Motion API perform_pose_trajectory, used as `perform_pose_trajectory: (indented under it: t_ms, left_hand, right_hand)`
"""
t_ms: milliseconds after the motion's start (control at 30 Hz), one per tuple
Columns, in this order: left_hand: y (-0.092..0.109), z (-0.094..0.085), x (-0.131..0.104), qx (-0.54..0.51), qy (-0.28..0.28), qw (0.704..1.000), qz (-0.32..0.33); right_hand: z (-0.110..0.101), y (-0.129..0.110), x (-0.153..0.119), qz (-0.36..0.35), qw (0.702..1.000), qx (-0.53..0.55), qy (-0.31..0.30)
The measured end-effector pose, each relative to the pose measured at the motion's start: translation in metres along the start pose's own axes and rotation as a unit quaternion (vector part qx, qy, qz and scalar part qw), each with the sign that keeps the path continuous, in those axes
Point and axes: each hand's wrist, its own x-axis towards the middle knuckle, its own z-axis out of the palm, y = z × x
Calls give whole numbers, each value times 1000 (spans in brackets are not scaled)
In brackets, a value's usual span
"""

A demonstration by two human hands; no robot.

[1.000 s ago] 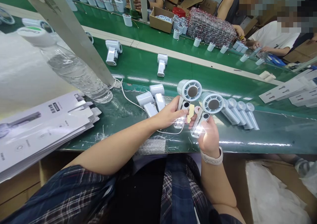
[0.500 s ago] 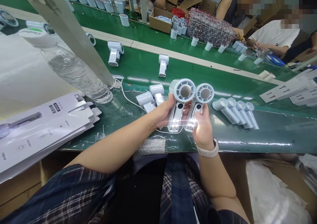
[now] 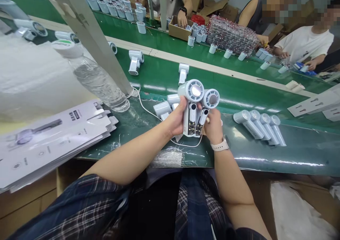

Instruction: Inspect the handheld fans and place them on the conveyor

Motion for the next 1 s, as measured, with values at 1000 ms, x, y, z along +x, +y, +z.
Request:
perform_pose_trajectory:
  t_ms: [1000]
  left_hand:
    - [-20,17,-13,160,49,962,-215]
  right_hand:
    - [-51,-83,-2,8,980,193,50]
